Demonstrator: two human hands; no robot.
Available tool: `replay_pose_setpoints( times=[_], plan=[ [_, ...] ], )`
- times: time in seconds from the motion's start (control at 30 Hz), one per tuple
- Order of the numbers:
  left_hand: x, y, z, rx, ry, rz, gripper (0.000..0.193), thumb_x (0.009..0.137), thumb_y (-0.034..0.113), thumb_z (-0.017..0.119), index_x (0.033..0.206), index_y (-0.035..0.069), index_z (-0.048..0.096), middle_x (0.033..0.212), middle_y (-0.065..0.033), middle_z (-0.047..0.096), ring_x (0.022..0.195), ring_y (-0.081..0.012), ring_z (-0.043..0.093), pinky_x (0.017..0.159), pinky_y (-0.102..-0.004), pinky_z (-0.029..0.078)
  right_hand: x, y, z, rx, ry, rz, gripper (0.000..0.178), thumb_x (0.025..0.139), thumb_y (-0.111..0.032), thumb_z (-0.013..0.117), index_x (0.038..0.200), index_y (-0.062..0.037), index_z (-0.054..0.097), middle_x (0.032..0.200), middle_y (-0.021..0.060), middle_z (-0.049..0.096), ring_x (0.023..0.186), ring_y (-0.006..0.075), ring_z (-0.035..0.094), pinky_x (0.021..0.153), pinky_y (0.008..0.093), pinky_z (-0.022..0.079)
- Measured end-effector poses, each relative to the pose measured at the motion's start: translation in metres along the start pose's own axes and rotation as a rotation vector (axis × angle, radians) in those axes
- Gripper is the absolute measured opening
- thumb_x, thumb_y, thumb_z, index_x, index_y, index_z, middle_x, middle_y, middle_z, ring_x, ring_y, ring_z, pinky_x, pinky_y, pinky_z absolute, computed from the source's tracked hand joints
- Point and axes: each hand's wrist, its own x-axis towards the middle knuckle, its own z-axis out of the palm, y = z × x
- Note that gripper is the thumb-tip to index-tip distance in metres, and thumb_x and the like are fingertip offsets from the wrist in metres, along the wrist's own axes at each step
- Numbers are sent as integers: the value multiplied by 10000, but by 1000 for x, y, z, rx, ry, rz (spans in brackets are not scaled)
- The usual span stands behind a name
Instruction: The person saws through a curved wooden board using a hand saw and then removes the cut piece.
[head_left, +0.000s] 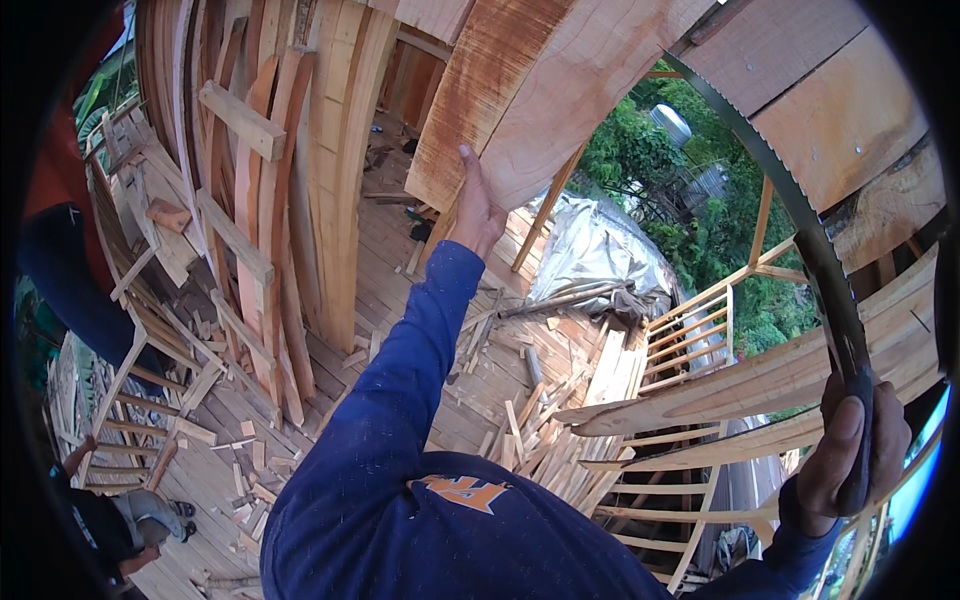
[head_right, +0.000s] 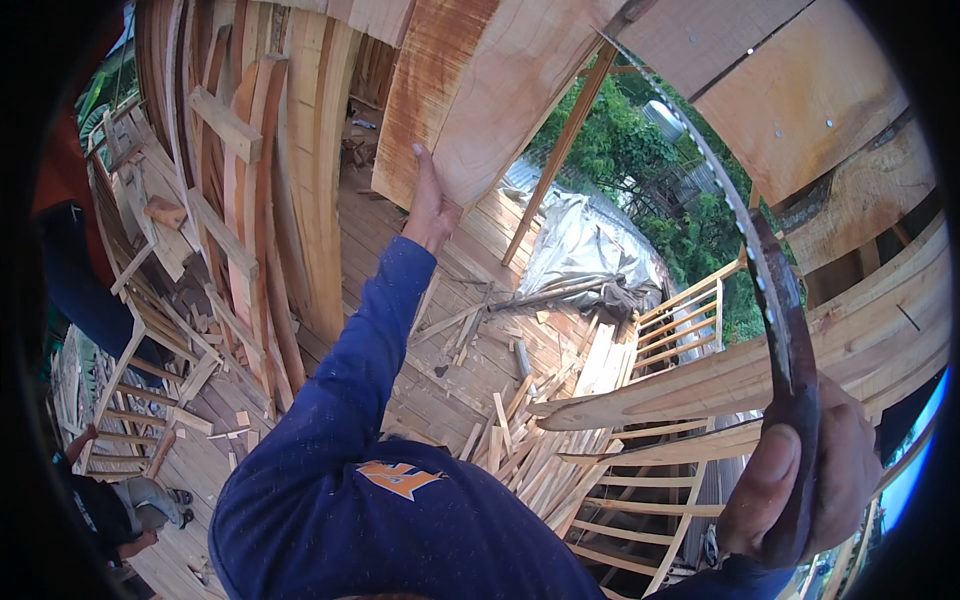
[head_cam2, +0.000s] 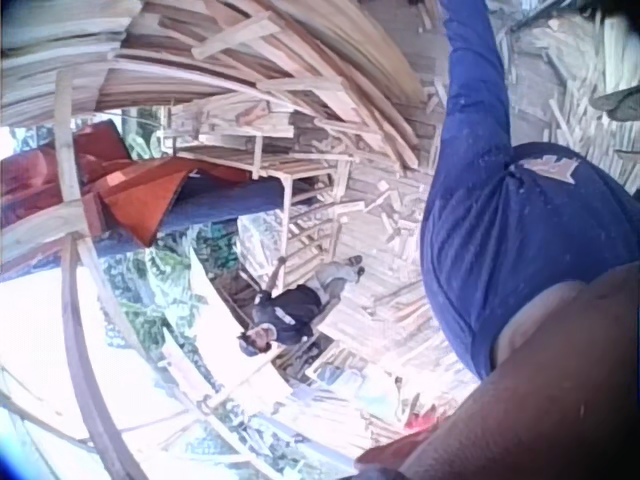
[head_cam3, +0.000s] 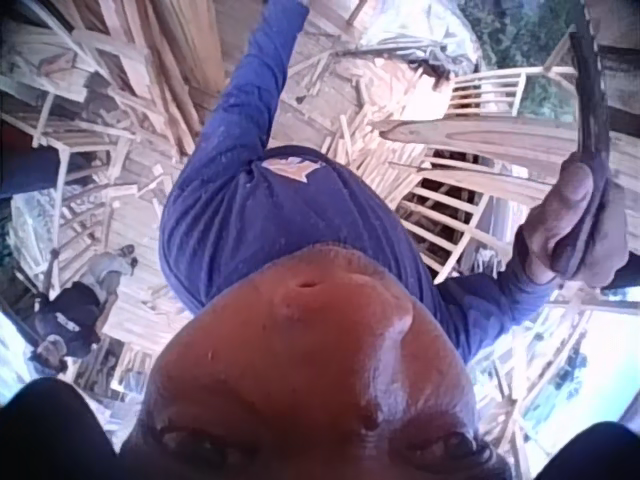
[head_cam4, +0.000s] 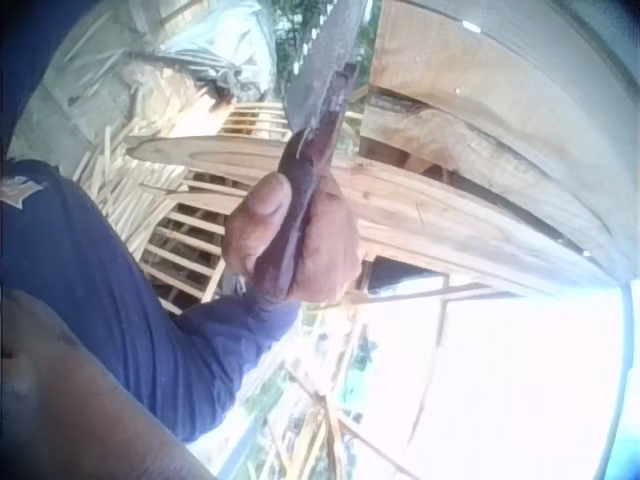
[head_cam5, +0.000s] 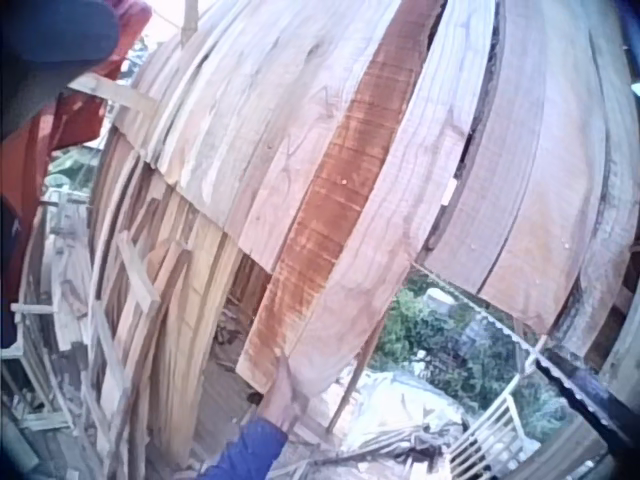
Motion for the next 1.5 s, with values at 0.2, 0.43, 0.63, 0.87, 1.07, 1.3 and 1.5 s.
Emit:
replay_pose_setpoints(
  times=[0.2,0.43,0.63,0.87,1.07,1.3,1.5],
  plan=[
    [2,2,9,-27,34,18,839,812,625,440,1339,-5,272,1350,-148,382,1217,-247,424,1025,-364,346,60,13,55,101,163,-275,140,783,-78,625,713,20,553,522,76,436,408,142,401,416,257,302],
    [-7,0,10,-24,48,51,832,816,618,443,1340,-4,265,1347,-149,385,1216,-251,424,1030,-360,339,46,9,46,50,180,-300,154,798,-92,610,723,38,576,529,91,476,420,133,454,431,236,331],
    [-5,2,6,-26,28,38,755,851,604,379,1365,64,262,1376,-94,363,1247,-217,383,1052,-346,303,61,7,56,75,167,-368,143,800,-79,616,729,37,571,504,74,443,414,124,423,415,240,304],
    [-6,5,12,-31,35,-7,748,856,597,378,1366,63,262,1381,-97,356,1255,-217,375,1050,-349,307,69,7,63,137,189,-282,188,815,-98,619,693,23,544,506,49,421,410,111,383,408,240,279],
    [-7,2,20,8,90,45,766,846,620,365,1360,60,276,1374,-103,368,1248,-217,385,1049,-351,307,56,4,41,81,189,-270,176,800,-84,618,694,41,552,499,58,427,401,117,400,406,241,284],
    [1,3,7,18,6,35,853,810,647,410,1350,8,245,1354,-146,372,1230,-247,406,1038,-366,330,56,0,38,13,112,-424,148,762,-103,640,726,23,571,520,86,460,392,209,433,410,273,317],
    [-6,5,12,9,71,20,800,836,624,386,1360,36,245,1363,-125,366,1233,-240,401,1041,-366,321,48,4,17,-86,113,-389,162,758,-113,630,733,40,583,546,98,471,435,206,446,454,279,336]
  ],
)
